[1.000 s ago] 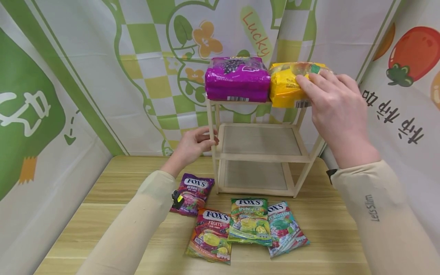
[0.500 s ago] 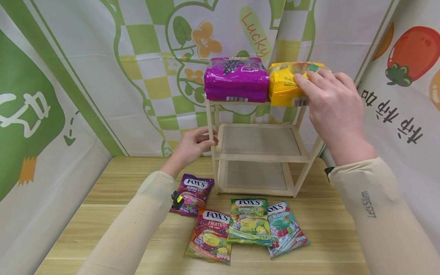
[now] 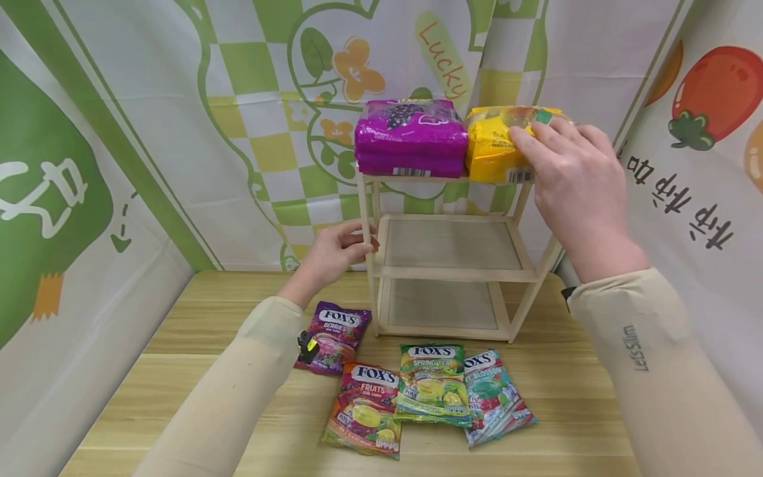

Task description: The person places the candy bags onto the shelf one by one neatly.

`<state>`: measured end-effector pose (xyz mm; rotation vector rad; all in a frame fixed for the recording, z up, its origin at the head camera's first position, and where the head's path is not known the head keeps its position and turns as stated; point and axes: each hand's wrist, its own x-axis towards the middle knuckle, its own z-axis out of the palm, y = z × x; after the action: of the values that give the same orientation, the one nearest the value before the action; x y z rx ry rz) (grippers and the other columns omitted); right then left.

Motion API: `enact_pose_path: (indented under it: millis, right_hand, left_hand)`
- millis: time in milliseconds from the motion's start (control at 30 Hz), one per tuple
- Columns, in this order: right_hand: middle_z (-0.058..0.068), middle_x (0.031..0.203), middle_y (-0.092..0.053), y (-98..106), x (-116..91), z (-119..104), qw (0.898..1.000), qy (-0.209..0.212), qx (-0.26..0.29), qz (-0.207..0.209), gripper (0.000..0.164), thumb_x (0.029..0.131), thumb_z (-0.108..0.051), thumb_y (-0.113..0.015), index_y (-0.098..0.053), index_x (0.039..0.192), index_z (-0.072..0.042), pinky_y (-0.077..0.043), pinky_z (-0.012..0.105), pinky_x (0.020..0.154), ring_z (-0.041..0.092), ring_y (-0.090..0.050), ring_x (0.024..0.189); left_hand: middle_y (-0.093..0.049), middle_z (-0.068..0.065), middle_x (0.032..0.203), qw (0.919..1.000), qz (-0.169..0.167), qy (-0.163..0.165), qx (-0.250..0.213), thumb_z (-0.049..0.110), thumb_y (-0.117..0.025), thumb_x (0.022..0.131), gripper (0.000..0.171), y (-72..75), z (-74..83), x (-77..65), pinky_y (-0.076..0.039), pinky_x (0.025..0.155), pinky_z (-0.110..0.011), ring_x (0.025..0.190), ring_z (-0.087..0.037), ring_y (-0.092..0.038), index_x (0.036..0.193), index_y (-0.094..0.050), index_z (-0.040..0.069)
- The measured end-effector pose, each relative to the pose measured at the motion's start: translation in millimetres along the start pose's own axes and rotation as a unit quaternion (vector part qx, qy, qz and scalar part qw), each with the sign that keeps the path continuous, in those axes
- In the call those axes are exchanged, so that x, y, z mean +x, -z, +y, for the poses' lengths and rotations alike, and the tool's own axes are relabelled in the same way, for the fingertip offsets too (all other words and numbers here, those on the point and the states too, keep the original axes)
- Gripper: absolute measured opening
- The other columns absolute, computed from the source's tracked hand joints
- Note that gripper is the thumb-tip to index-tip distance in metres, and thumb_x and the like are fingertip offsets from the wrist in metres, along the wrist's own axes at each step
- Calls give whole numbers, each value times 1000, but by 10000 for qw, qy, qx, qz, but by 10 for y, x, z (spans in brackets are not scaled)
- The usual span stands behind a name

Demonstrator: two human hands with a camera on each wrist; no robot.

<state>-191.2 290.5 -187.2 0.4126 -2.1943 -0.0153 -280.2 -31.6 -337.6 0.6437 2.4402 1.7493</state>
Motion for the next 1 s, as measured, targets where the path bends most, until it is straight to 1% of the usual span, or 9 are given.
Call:
enact_pose_path:
  millis: [133, 200, 433, 633, 767, 900, 1000]
  right_hand:
    - [17, 134, -65, -18, -10, 10, 9995, -142, -96, -250, 38, 101, -1, -61, -63, 137, -10, -48, 57, 106, 44, -62, 123]
    - [17, 135, -64, -21, -14, 18, 9993, -188, -125, -311, 39, 101, -1, -61, -62, 139, -11, -47, 57, 108, 44, -61, 124]
    - [16, 137, -63, -28, -9, 28, 9991, -175, -207, -338, 41, 101, -2, -61, -60, 141, -12, -46, 56, 110, 44, -60, 125]
    - [16, 138, -62, -47, -15, 26, 9992, -144, -175, -334, 41, 102, -3, -60, -59, 142, -12, -46, 56, 110, 43, -59, 127]
    - [16, 140, -62, -66, -27, 26, 9997, -134, -14, -221, 39, 104, -7, -58, -59, 143, -10, -44, 53, 113, 41, -58, 129]
    - [17, 139, -62, -81, -44, 43, 9997, -38, 173, 159, 37, 103, -8, -60, -61, 140, -7, -41, 50, 117, 42, -56, 131]
    - [18, 143, -59, -76, -83, 80, 9990, -66, 222, 376, 39, 102, -8, -61, -60, 141, -5, -36, 47, 122, 41, -51, 137]
  left_hand:
    - [-71, -7, 127, 10000, -23, -10, 21, 15, -65, 102, 28, -7, -3, 2, -60, 95, -33, 115, -19, -69, 130, -67, 14]
    - [-72, -7, 126, 10000, -34, -10, 31, 15, -64, 102, 29, -11, -1, 3, -60, 95, -33, 115, -19, -70, 131, -66, 15]
    - [-73, -7, 124, 10000, 11, -62, 58, 15, -64, 102, 29, -7, 20, -1, -60, 94, -33, 115, -19, -70, 131, -66, 15]
    - [-72, -8, 125, 10000, 16, -11, 58, 14, -63, 102, 30, -2, 14, -5, -60, 95, -33, 115, -19, -69, 132, -66, 14]
    - [-72, -9, 126, 10000, 20, 10, 45, 14, -63, 102, 30, 1, 11, -11, -60, 95, -34, 115, -20, -70, 132, -66, 14]
    - [-72, -9, 125, 10000, 32, 10, 40, 14, -63, 103, 29, 2, 9, -14, -60, 95, -34, 114, -20, -70, 132, -66, 14]
    - [-73, -9, 124, 10000, 32, 8, 47, 14, -63, 102, 29, 4, 10, -15, -60, 95, -34, 113, -20, -70, 132, -66, 14]
